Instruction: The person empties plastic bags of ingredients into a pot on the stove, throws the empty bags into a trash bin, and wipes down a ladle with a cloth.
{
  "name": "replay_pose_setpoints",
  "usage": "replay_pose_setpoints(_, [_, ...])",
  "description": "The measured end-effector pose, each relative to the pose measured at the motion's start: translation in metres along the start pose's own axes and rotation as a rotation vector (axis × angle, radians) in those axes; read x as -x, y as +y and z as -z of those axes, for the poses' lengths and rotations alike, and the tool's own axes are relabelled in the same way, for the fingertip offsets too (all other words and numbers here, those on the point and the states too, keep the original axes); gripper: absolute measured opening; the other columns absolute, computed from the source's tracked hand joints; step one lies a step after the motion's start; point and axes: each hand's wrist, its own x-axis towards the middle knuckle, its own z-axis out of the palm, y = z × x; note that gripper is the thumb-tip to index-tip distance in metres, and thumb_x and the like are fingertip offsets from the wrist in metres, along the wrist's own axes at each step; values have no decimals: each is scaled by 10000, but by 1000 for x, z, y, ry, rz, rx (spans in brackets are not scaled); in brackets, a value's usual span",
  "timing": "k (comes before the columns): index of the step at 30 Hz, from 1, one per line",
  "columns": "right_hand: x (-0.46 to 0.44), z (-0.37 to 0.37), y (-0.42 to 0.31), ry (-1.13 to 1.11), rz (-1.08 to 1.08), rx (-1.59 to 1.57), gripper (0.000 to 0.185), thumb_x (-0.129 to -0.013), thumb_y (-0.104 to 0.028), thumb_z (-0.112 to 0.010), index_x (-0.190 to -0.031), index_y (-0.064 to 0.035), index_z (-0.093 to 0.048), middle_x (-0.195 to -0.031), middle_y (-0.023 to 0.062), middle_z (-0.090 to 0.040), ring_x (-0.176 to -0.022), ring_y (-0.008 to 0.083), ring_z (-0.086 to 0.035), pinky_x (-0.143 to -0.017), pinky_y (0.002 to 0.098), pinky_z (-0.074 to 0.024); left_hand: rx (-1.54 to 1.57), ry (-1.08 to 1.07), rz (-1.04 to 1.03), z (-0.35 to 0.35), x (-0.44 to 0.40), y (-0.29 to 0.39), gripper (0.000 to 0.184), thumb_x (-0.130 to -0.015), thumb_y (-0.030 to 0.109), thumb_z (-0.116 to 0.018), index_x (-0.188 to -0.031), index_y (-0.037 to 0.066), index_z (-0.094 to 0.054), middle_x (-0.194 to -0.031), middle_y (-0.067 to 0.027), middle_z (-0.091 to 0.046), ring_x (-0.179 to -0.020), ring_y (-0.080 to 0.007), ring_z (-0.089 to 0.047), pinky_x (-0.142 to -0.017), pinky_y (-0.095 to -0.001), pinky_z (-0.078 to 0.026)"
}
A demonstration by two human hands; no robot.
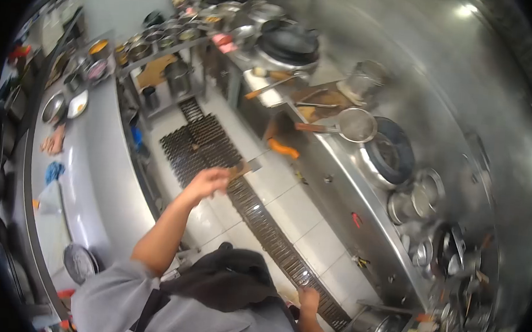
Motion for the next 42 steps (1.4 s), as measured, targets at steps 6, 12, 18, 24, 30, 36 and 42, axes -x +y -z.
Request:
replay_pose_setpoints(6, [-120,-34,53,51,101,14,286,-805,-295,-538,-810,-54,-693,-739,167,-656,-734,368,-644,-717,465,-503,-249,213,-86,31,-126,20,418,-822,226,-626,-1181,15,-594,-895,-161,-687,-783,-241,-666,-745,-347,-523])
replay_pose_setpoints(12, [-296,-3,1,-170,327,-51,315,-853,-290,-516,-766,-21,-656,-721,197,-624,-699,367,-617,-673,465,-470,-1044,419,384,129,-152,-218,267,-771,244,-588,-903,44,-706,-964,-205,-679,-927,-365,-648,-827,-446,-518])
replay_pose_setpoints(18, [-418,86,-152,-231,380,-394,384,-883,-312,-515,-718,18,-618,-683,211,-590,-662,383,-579,-636,465,-443,-767,245,1260,101,-4,-226,284,-820,210,-581,-974,-1,-692,-1011,-180,-682,-919,-304,-672,-801,-372,-540])
replay_pose_setpoints(24, [-516,117,-331,-453,668,-276,423,-868,-403,-583,-703,-28,-692,-647,167,-630,-620,303,-624,-623,391,-473,8,599,1327,67,-6,-261,178,-864,194,-597,-959,71,-685,-830,-122,-671,-686,-250,-675,-582,-411,-588])
replay_pose_setpoints(30, [-587,99,-489,-478,766,-360,307,-877,-311,-615,-907,-20,-710,-832,201,-677,-785,325,-674,-726,368,-511,470,667,1136,122,-49,-318,232,-870,297,-574,-1048,154,-621,-949,-74,-668,-804,-252,-653,-617,-409,-532])
replay_pose_setpoints(36, [-614,79,-574,-358,606,-227,299,-877,-293,-634,-991,-28,-711,-755,114,-696,-670,176,-670,-644,319,-511,482,515,1239,348,-92,-355,150,-815,137,-659,-960,123,-623,-716,-52,-596,-551,-194,-579,-460,-343,-490])
replay_pose_setpoints(42, [-615,101,-642,-296,489,-266,290,-873,-298,-636,-965,-35,-716,-739,104,-698,-679,179,-673,-651,306,-510,-130,830,792,576,-276,-200,202,-790,117,-652,-971,33,-679,-726,-97,-643,-592,-193,-619,-476,-330,-495])
